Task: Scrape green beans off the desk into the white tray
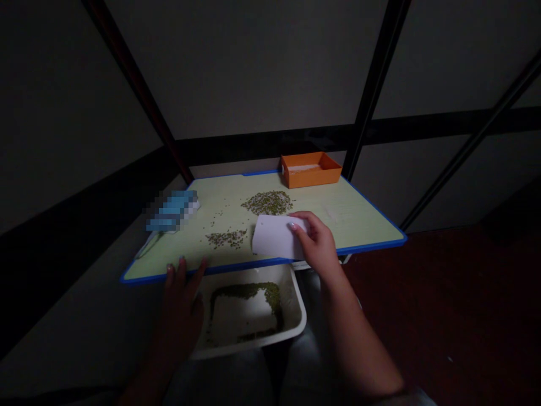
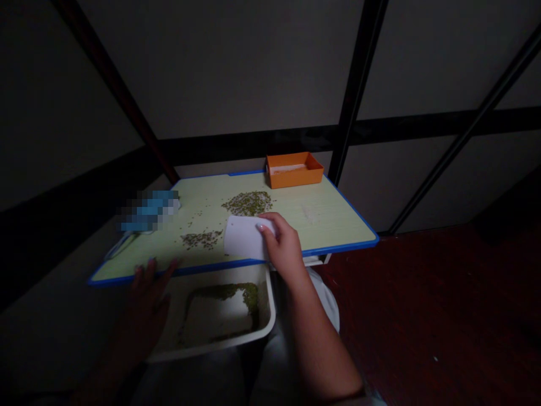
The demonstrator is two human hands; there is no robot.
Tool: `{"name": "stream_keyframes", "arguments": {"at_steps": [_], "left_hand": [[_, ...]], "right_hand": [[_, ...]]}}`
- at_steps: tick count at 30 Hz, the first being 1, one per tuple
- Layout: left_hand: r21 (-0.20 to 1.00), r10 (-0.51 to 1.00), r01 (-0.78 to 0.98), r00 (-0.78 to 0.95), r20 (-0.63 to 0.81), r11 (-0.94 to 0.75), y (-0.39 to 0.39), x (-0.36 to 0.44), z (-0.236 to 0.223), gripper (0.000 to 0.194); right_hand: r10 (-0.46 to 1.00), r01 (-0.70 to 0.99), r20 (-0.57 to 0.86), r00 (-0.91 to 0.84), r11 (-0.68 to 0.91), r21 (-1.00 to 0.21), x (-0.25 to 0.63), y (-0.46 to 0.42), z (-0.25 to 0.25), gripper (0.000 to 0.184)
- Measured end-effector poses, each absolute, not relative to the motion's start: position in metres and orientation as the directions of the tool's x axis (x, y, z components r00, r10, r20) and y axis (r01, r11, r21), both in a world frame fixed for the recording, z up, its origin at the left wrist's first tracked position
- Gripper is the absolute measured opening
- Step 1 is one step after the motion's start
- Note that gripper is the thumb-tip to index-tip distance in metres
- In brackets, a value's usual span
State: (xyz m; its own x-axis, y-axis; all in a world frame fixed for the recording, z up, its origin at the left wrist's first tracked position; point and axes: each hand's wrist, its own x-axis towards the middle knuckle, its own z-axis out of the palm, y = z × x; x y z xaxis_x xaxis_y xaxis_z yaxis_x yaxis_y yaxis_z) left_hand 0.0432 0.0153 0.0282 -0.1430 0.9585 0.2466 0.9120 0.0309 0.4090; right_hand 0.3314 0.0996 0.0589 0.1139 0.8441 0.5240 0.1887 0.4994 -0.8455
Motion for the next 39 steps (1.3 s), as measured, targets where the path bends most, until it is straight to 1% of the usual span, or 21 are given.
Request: {"name": "stream_keyframes", "arguments": {"at_steps": [8,10,13,15,17,20,24,26,27,28,30,31,33,34,36,39], "left_hand": [[0.400,0.962,0.916,-0.128,0.241,0.022,0.015,0.041,0.027,0.053],[0.400,0.961,0.916,-0.126,0.246,0.018,0.015,0.041,0.027,0.053],[0.405,0.959,0.914,-0.126,0.255,0.012,0.016,0.040,0.026,0.053],[0.409,0.958,0.912,-0.124,0.259,0.008,0.016,0.039,0.024,0.052],[0.411,0.957,0.912,-0.122,0.262,0.003,0.017,0.039,0.023,0.052],[0.410,0.956,0.912,-0.118,0.268,-0.002,0.017,0.038,0.022,0.053],[0.407,0.955,0.914,-0.122,0.270,0.002,0.017,0.037,0.021,0.053],[0.406,0.954,0.914,-0.123,0.273,0.002,0.017,0.036,0.020,0.053],[0.406,0.954,0.914,-0.122,0.275,0.000,0.017,0.036,0.020,0.053],[0.406,0.953,0.914,-0.120,0.277,-0.004,0.017,0.035,0.020,0.053],[0.408,0.953,0.913,-0.113,0.282,-0.012,0.018,0.034,0.019,0.053],[0.409,0.953,0.912,-0.109,0.283,-0.017,0.018,0.034,0.019,0.053],[0.412,0.953,0.911,-0.100,0.285,-0.027,0.019,0.033,0.018,0.052],[0.414,0.954,0.910,-0.098,0.285,-0.031,0.019,0.033,0.018,0.052],[0.418,0.955,0.908,-0.093,0.281,-0.035,0.019,0.032,0.019,0.053],[0.424,0.957,0.905,-0.092,0.276,-0.036,0.018,0.032,0.018,0.053]], "right_hand": [[0.856,0.109,0.516,-0.005,0.514,-0.851,0.320,0.094,0.060,0.017],[0.849,0.101,0.526,0.049,0.520,-0.848,0.321,0.095,0.061,0.017],[0.812,0.112,0.529,0.246,0.518,-0.848,0.331,0.098,0.062,0.018],[0.763,0.165,0.526,0.376,0.503,-0.848,0.339,0.099,0.062,0.019],[0.707,0.245,0.538,0.459,0.482,-0.841,0.345,0.100,0.062,0.020],[0.679,0.320,0.561,0.474,0.461,-0.828,0.344,0.096,0.064,0.021],[0.733,0.361,0.583,0.350,0.468,-0.806,0.321,0.082,0.067,0.021],[0.722,0.450,0.641,0.260,0.497,-0.742,0.305,0.072,0.068,0.021],[0.693,0.506,0.692,0.201,0.532,-0.679,0.296,0.067,0.068,0.022],[0.660,0.566,0.741,0.119,0.568,-0.597,0.288,0.062,0.068,0.023],[0.541,0.679,0.838,-0.070,0.641,-0.357,0.273,0.055,0.067,0.025],[0.491,0.713,0.856,-0.161,0.658,-0.243,0.267,0.053,0.066,0.025],[0.389,0.727,0.880,-0.274,0.682,-0.075,0.259,0.051,0.063,0.024],[0.346,0.721,0.886,-0.310,0.693,-0.018,0.257,0.051,0.061,0.023],[0.287,0.706,0.891,-0.351,0.706,0.051,0.256,0.051,0.057,0.022],[0.280,0.707,0.882,-0.380,0.702,0.082,0.258,0.052,0.049,0.022]]}}
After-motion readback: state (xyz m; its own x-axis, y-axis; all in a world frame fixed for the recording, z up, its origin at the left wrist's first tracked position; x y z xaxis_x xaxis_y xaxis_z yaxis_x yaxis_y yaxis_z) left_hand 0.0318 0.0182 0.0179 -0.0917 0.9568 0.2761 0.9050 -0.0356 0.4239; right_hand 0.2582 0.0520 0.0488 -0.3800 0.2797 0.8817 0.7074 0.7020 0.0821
